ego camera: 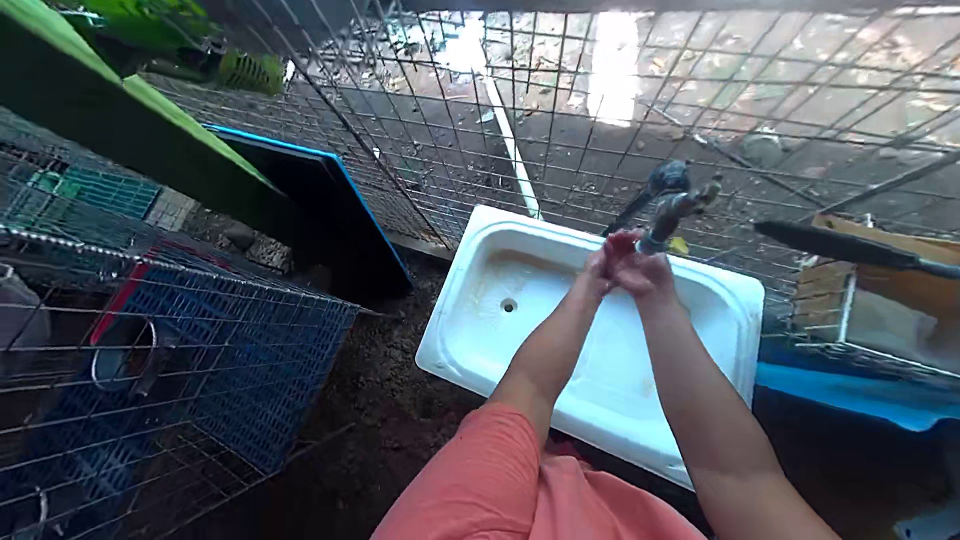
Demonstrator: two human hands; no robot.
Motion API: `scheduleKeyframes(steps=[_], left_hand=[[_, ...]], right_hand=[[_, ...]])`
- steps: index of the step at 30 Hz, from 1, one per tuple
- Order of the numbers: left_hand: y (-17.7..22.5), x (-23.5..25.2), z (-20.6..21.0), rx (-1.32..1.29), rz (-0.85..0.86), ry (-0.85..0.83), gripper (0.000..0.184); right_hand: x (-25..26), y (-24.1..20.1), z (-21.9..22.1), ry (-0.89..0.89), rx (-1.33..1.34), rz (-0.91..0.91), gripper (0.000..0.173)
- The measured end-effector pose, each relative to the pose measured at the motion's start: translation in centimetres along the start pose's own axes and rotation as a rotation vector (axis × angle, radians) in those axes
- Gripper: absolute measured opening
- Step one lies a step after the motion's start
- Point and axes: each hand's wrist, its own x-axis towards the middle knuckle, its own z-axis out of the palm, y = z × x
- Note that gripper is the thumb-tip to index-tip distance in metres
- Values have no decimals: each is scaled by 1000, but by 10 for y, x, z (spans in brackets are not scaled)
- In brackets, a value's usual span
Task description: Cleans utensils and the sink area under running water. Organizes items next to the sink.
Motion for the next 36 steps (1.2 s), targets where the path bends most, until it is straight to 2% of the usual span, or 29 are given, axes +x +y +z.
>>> scheduleKeyframes(steps=[1, 4, 5, 7, 9, 11, 12, 14, 17, 20, 23, 26, 28, 31, 33, 35, 36], left_hand=[[4, -6, -1, -20, -12, -7, 38], [23, -42, -11, -118, -77, 223, 41], [30, -56, -25, -135, -54, 244, 42], [39, -95, -65, 25, 114, 249, 47], [44, -146, -108, 422, 349, 434, 32], [39, -206, -151, 1076, 513, 633, 28], [33, -234, -173, 1399, 573, 660, 30], [17, -275, -212, 1849, 546, 650, 43], [11, -285, -238, 2095, 343, 743, 68], [55, -246, -234, 2113, 202, 865, 79], [103, -188, -230, 2075, 235, 955, 83], [124, -126, -216, 2087, 308, 965, 85], [122, -87, -200, 2137, 363, 878, 85], [76, -41, -170, 2120, 382, 460, 59], [35, -20, -139, 1835, 331, 256, 46], [3, -19, -88, 1246, 237, 261, 38], [-6, -24, -61, 922, 133, 290, 34]], right_hand=[[-1, 0, 1, -37, -61, 18, 46], [-7, 16, 18, -77, -405, 128, 36], [-10, 28, 25, -126, -495, 193, 40], [-20, 63, 35, -247, -567, 381, 44], [-30, 107, 46, -296, -616, 591, 44], [-45, 153, 56, -299, -693, 736, 45], [-52, 174, 58, -309, -743, 769, 45], [-63, 205, 56, -377, -838, 786, 46], [-66, 218, 51, -418, -862, 777, 49], [-45, 179, 48, -288, -733, 677, 46], [-7, 114, 24, -59, -540, 505, 42], [16, 59, -1, 148, -434, 322, 41], [22, 37, -10, 214, -336, 239, 37], [23, 22, -21, 163, -211, 180, 20], [19, 13, -20, 65, -201, 204, 25], [12, 2, -15, -34, -288, 239, 29], [8, -5, -13, -82, -361, 260, 28]])
